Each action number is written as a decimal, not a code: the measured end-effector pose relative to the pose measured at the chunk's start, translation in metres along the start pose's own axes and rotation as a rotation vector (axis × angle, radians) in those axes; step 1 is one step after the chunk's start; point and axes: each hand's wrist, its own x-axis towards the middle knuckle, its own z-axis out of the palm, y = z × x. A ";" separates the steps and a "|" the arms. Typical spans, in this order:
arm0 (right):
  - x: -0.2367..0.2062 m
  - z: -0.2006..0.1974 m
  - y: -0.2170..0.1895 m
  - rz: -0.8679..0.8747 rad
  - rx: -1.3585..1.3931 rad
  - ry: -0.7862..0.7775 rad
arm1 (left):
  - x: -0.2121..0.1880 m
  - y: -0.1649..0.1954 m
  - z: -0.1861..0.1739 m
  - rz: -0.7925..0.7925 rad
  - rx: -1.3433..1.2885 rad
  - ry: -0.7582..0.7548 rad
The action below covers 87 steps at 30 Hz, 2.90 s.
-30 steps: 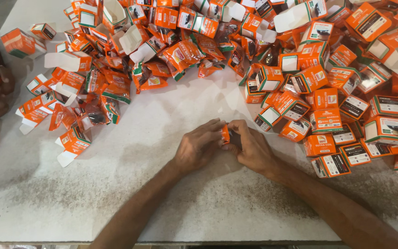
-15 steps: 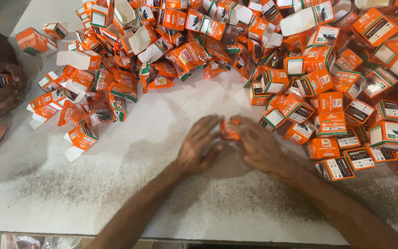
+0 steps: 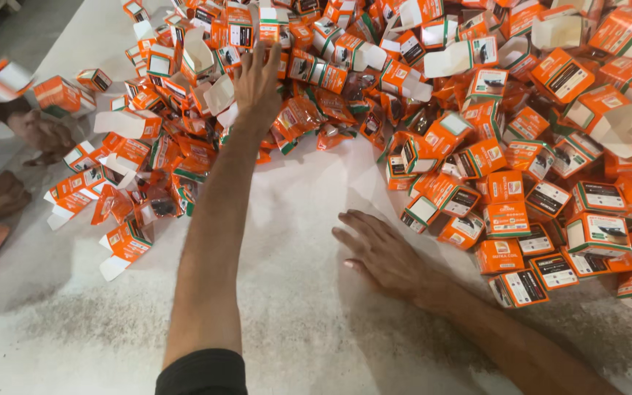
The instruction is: The person picks up small orange cardboard boxes from a large pile on the table, opens a box, places a small sealed packet inside, closes the box, and tosses it onto a pile of packed boxes, repeating this cycle continuously.
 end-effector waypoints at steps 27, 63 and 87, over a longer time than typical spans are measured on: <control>0.010 -0.005 -0.013 0.540 0.734 0.063 | -0.153 0.008 0.005 -0.294 -0.186 0.017; 0.003 -0.006 -0.016 0.500 0.623 0.133 | -0.187 0.014 -0.033 -0.328 -0.305 -0.250; -0.005 0.004 -0.005 0.416 0.427 0.213 | -0.224 0.162 -0.125 0.038 -0.512 0.117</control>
